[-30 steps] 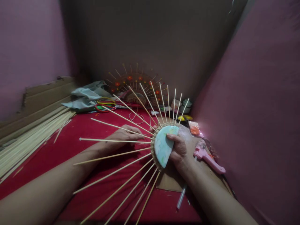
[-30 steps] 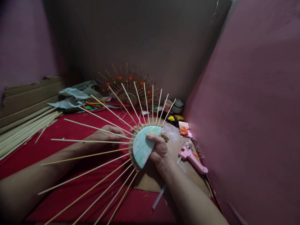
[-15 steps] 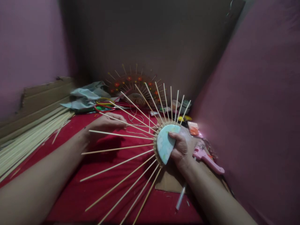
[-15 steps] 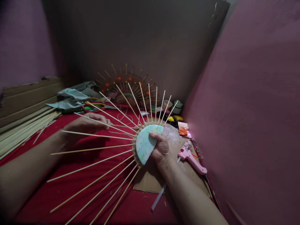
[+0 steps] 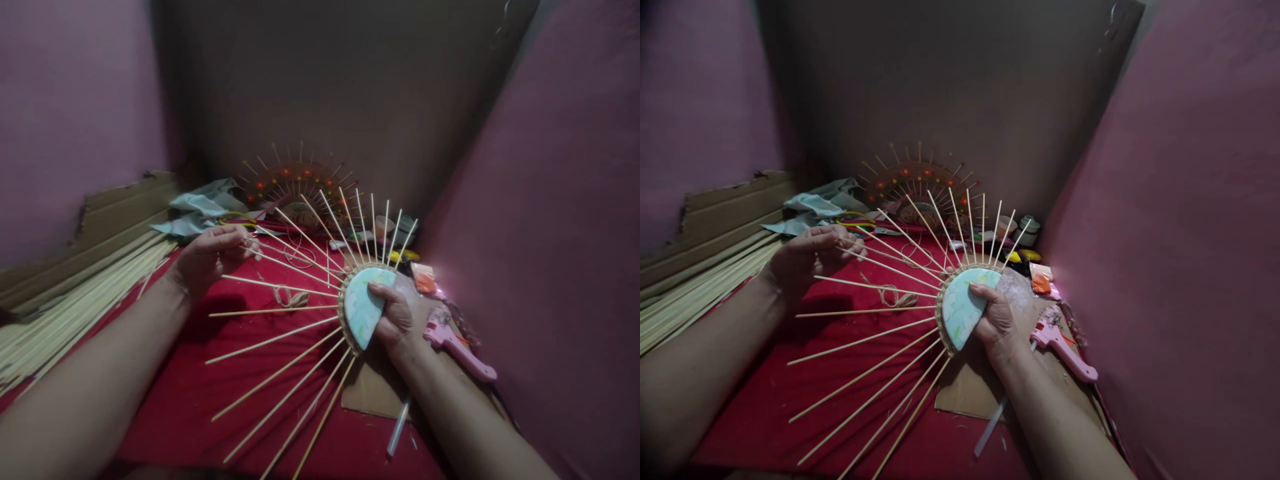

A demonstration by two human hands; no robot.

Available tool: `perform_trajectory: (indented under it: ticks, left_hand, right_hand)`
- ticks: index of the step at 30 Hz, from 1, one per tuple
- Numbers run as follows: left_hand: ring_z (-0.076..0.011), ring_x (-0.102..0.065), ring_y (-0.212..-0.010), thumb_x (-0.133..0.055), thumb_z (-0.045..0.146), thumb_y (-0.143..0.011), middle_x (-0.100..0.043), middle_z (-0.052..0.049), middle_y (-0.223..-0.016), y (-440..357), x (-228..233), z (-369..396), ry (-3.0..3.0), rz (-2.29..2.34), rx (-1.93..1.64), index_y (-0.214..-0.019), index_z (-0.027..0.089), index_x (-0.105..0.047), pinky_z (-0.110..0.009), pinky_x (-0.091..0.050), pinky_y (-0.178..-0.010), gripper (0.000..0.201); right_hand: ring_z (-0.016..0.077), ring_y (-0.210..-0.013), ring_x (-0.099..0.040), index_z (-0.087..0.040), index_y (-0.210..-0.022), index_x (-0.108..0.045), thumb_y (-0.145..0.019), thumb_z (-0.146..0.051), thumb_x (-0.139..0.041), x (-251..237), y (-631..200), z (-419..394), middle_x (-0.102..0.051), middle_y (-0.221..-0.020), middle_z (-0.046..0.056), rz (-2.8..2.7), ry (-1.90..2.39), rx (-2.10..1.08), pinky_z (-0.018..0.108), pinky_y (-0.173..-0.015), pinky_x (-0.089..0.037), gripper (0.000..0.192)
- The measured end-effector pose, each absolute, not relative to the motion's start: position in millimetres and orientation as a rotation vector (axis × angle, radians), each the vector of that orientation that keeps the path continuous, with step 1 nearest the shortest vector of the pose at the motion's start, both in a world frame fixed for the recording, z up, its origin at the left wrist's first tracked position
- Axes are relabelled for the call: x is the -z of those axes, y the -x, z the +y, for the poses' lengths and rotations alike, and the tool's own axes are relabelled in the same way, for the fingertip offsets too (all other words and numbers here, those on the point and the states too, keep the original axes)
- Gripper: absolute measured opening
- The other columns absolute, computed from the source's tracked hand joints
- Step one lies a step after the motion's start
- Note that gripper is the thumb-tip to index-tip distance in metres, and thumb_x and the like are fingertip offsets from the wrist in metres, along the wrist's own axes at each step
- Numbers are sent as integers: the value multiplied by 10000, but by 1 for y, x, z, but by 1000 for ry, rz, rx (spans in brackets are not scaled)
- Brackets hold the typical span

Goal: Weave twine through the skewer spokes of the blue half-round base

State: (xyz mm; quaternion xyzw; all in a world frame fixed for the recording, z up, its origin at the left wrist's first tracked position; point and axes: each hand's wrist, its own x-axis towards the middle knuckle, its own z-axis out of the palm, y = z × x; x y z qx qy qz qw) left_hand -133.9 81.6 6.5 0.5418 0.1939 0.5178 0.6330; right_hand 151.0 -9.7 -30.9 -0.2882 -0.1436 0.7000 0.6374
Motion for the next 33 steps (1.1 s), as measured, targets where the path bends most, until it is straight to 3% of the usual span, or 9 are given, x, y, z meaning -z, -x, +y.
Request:
perform_trajectory:
  ticks: [6, 12, 18, 22, 26, 29, 33]
  left_hand:
    - [-57, -332, -462, -651, 180, -707, -383, 35, -483, 139, -6, 86, -1299, 334, -1136, -635, 128, -581, -216, -324, -520, 113]
    - [-61, -379, -488, -684, 210, -670, -484, 13, -531, 150, 1, 98, -1398, 692, -1062, -636, 115, -599, -197, -268, -475, 132]
    - [-121, -471, -517, -660, 350, -672, -565, -27, -581, 124, 12, 83, -1797, 889, -254, -643, 121, -638, -227, -332, -481, 232]
    - [-122, -459, -507, -580, 332, -710, -532, 9, -569, 98, 21, 61, -2075, 836, -51, -633, 162, -615, -221, -320, -461, 191]
    - [-169, -556, -762, -567, 314, -736, -631, -26, -810, 93, 20, 55, -2355, 712, -178, -815, 198, -678, -247, -421, -695, 178]
    - [-238, -526, -1050, -585, 312, -745, -600, -77, -1125, 93, 11, 51, -2115, 621, -393, -1122, 225, -616, -325, -393, -894, 388]
    - [-258, -482, -1161, -542, 238, -795, -583, -95, -1201, 80, 1, 29, -1673, 437, -440, -1186, 197, -586, -371, -330, -995, 396]
  right_hand:
    - [234, -771, -682, -151, -727, -636, -586, -12, -558, 27, -151, -9, -711, -643, 31, -288, 727, -1533, 459, -812, -522, 213]
    - [191, -677, -684, -145, -763, -640, -596, -18, -566, 27, -152, -10, -726, -710, 36, -336, 679, -1462, 413, -820, -526, 223]
    - [197, -663, -684, -156, -730, -638, -578, -34, -562, 25, -146, -14, -719, -671, 20, -293, 654, -1472, 428, -833, -516, 209]
    - [190, -661, -682, -153, -763, -643, -580, -46, -565, 22, -143, -17, -720, -687, 27, -277, 604, -1496, 391, -799, -533, 226]
    - [187, -684, -681, -148, -825, -643, -571, -55, -575, 20, -144, -19, -724, -722, 33, -301, 590, -1503, 351, -742, -552, 278]
    - [186, -682, -681, -164, -817, -645, -575, -52, -577, 23, -145, -18, -721, -709, 16, -343, 587, -1494, 372, -784, -540, 275]
    - [221, -713, -684, -172, -751, -642, -570, -68, -594, 29, -144, -16, -713, -663, 9, -323, 616, -1546, 453, -841, -509, 215]
